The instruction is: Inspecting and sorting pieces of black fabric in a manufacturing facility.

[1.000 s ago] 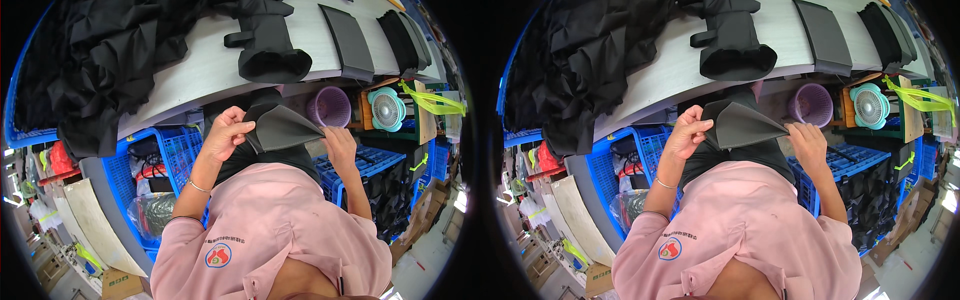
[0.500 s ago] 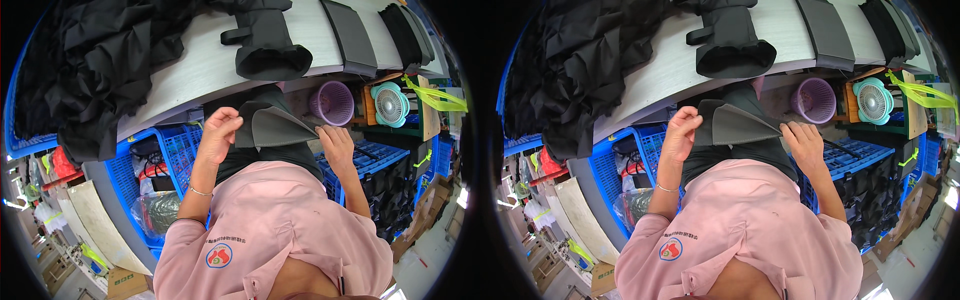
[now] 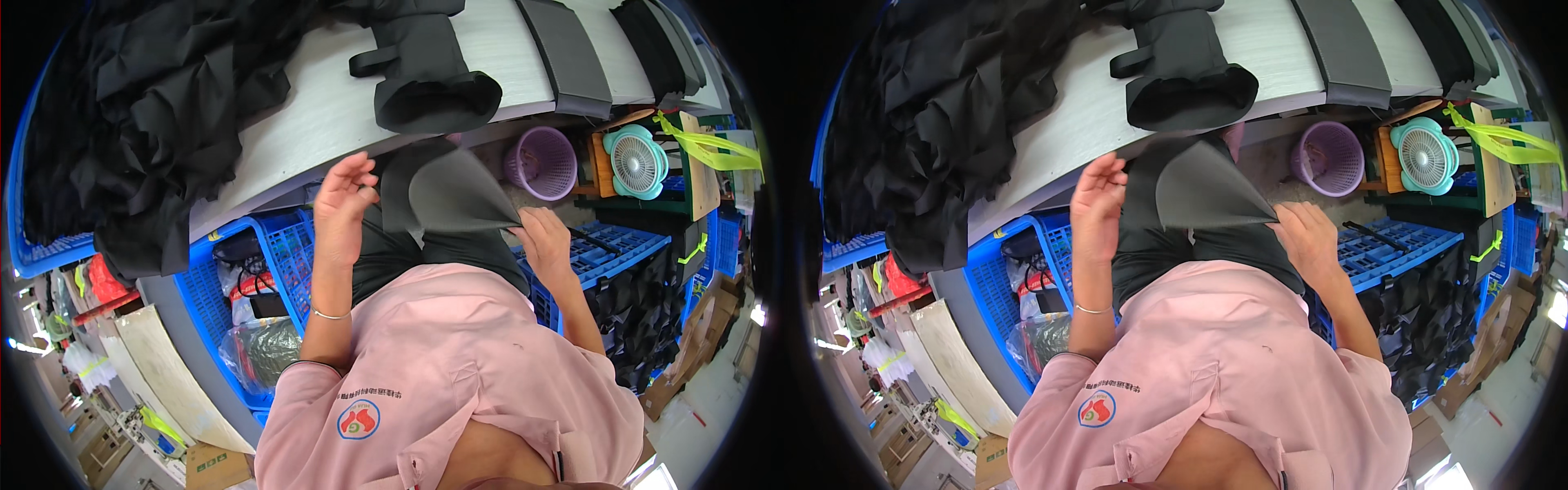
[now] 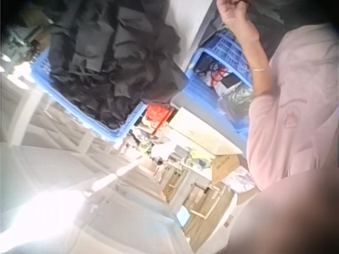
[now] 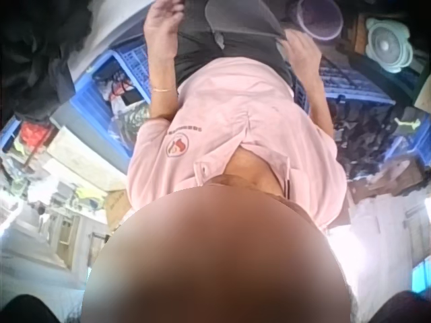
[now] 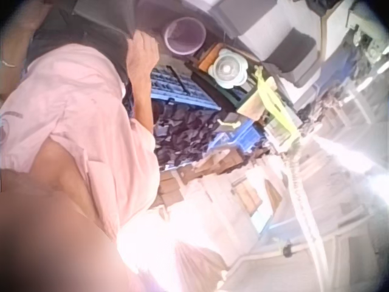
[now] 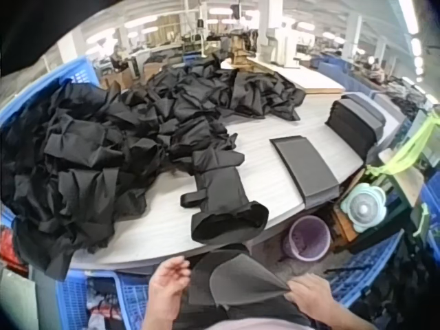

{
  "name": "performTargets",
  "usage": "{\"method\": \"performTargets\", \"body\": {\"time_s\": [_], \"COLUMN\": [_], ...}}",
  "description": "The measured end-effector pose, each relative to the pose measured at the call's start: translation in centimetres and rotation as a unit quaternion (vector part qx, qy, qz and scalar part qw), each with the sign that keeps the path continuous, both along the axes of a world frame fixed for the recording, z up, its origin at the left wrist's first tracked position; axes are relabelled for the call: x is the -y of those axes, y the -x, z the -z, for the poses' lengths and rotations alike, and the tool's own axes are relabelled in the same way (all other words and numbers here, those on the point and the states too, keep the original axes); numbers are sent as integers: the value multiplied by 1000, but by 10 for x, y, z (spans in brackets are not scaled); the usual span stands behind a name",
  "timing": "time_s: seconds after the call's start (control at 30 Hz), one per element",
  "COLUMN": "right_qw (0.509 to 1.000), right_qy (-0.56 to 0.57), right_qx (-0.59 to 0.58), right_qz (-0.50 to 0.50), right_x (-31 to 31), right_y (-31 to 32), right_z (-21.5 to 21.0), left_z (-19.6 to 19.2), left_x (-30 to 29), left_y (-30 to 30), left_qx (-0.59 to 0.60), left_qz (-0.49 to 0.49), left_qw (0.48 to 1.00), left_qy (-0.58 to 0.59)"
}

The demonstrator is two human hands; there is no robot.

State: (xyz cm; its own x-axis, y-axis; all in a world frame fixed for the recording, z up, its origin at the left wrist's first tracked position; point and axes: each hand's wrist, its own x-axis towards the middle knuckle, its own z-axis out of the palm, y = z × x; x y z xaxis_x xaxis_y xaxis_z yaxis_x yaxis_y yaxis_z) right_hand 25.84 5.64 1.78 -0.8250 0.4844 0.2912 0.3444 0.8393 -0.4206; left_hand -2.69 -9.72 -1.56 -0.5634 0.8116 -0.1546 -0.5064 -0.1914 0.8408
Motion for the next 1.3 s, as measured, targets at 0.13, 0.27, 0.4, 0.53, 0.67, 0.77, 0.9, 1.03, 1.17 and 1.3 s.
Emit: {"method": "performTargets", "body": {"time_s": [0.13, 0.27, 0.4, 0.53, 0.67, 0.77, 0.9, 1.03, 1.17, 1.3], "right_qw": [981, 936, 941, 950, 964, 959, 958, 980, 987, 986], "right_qy": [192, 349, 336, 299, 250, 268, 270, 174, 118, 97], "right_qx": [-31, 24, -38, -66, -56, -48, -29, 2, 60, 130], "right_qz": [10, -42, 0, 58, 66, 76, 94, 101, 92, 32], "right_x": [18, 25, 25, 14, 13, 17, 12, 6, -1, -10], "right_y": [13, 23, 25, 25, 34, 45, 53, 73, 85, 98], "right_z": [-3, -8, -11, -10, 1, -9, -22, -29, -22, -25], "left_z": [19, 4, -3, -10, 2, 2, -24, -41, -49, -53], "left_x": [-1, -15, -41, -56, -95, -117, -127, -119, -102, -95], "left_y": [-37, -61, -69, -57, -21, -4, -21, -46, -54, -32], "left_qx": [61, 125, -81, -449, -520, -512, -621, -640, -590, -506], "left_qz": [154, 156, 52, -151, -170, -135, -57, 11, 102, 55], "left_qw": [984, 978, 993, 865, 820, 842, 781, 768, 798, 860], "left_qy": [57, 66, 72, 168, 170, 99, 26, -37, -71, -44]}}
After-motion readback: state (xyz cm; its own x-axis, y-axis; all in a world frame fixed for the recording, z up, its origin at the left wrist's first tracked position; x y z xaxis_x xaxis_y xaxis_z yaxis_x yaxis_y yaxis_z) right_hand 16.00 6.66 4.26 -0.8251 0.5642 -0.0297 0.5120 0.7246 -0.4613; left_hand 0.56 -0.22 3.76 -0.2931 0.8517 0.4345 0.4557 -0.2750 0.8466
